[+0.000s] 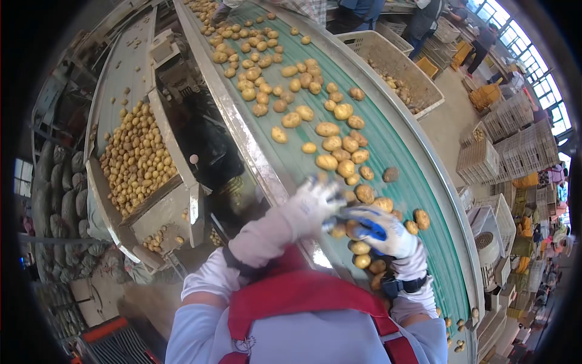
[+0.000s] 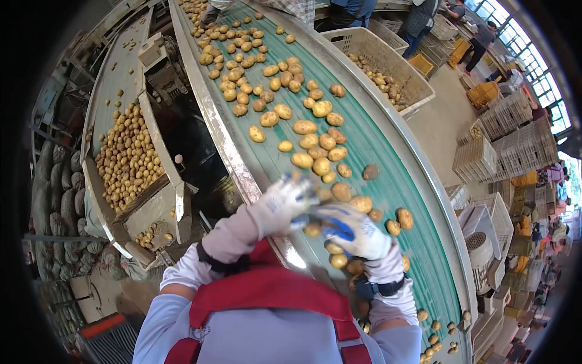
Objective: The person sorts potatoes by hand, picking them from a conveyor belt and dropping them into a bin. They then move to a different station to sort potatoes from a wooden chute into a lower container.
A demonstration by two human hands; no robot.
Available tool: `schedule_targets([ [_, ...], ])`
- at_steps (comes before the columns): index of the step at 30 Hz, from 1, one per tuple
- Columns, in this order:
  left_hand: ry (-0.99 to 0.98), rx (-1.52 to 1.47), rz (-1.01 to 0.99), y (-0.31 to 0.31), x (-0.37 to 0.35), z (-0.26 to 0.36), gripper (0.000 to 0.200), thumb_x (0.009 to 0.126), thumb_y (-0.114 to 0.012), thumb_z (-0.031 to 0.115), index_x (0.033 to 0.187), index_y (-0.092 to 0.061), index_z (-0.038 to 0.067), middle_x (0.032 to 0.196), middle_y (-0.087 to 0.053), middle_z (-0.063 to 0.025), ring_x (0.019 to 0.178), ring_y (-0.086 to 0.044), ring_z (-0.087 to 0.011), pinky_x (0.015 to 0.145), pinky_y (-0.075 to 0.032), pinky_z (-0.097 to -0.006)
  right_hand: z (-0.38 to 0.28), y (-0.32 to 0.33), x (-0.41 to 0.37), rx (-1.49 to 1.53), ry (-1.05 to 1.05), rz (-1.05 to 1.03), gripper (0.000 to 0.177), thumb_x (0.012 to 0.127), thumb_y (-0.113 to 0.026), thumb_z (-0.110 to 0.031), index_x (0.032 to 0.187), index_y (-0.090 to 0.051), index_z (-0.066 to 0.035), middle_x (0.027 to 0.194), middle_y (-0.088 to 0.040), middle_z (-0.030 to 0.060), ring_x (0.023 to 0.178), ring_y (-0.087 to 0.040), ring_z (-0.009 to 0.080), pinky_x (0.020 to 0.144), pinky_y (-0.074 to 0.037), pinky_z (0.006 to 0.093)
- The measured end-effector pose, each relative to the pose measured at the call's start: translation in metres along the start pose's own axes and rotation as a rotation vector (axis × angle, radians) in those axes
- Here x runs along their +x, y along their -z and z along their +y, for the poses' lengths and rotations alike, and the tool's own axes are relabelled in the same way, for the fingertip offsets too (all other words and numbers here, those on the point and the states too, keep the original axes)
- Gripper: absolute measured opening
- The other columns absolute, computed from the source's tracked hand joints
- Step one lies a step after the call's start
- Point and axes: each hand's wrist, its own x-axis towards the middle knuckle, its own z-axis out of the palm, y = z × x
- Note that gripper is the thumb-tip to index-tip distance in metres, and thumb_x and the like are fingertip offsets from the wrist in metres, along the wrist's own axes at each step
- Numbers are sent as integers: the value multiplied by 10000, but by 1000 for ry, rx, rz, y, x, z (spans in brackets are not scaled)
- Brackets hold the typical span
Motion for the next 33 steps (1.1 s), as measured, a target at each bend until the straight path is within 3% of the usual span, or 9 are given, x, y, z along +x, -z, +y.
schedule_targets([
  [4,-165,-543,116,15,-30,3,411,775,-752,185,1168,-647,128,1186,-633,-97,1071,-605,-321,932,-490,-437,14,27,-12,-148,-207,212,421,845,-635,-191,1246,-600,-68,1233,-618,153,1161,-562,358,1013,-423,445],
  [11,124,-158,448,16,-26,-53,373,732,-760,125,1089,-669,73,1038,-678,-116,991,-641,-317,904,-492,-435,41,-15,81,-625,144,178,369,799,-656,-247,1157,-639,-159,1100,-631,96,1139,-555,301,1031,-359,501],
  [14,154,-162,484,14,-30,-52,365,708,-775,131,1060,-690,86,995,-692,-103,968,-647,-318,925,-489,-429,53,-37,99,-946,50,-38,364,818,-625,-250,1174,-628,-173,1085,-631,92,1154,-546,289,1059,-319,523],
  [17,173,-188,512,10,-33,-56,378,698,-780,135,1063,-693,88,994,-692,-109,956,-647,-323,910,-497,-417,42,-16,97,-697,-114,-172,447,849,-612,-185,1293,-566,-151,1178,-615,122,1206,-539,275,1113,-301,502],
  [20,149,-206,580,10,-32,-56,395,688,-784,138,1069,-693,87,984,-693,-111,940,-651,-317,877,-506,-418,34,-8,65,489,-97,157,594,850,-669,-48,1402,-453,-20,1382,-536,129,1304,-481,202,1038,-440,335],
  [23,156,-200,548,11,-33,-56,395,686,-776,137,1066,-686,80,959,-692,-122,918,-648,-327,853,-510,-411,17,-5,46,570,-48,230,623,845,-670,-49,1418,-429,-8,1340,-561,145,1287,-498,200,1030,-443,344],
  [29,165,-84,551,11,-31,-48,387,692,-772,146,1067,-689,102,928,-692,-127,927,-649,-343,860,-511,-423,-34,75,33,-404,553,835,487,814,-696,-125,1258,-556,18,1265,-601,181,1133,-598,325,991,-452,435],
  [31,199,-93,569,9,-32,-48,381,691,-777,155,1059,-694,103,937,-694,-128,932,-648,-341,863,-508,-418,-3,138,63,-701,504,1091,542,884,-668,-189,1372,-481,-46,1354,-544,193,1248,-536,308,1043,-434,422],
  [33,172,-146,553,7,-34,-49,382,692,-782,164,1060,-700,105,936,-694,-129,931,-651,-336,858,-508,-418,33,187,93,-1063,21,1096,535,871,-684,-212,1365,-509,-107,1327,-562,181,1200,-556,338,1017,-447,424],
])
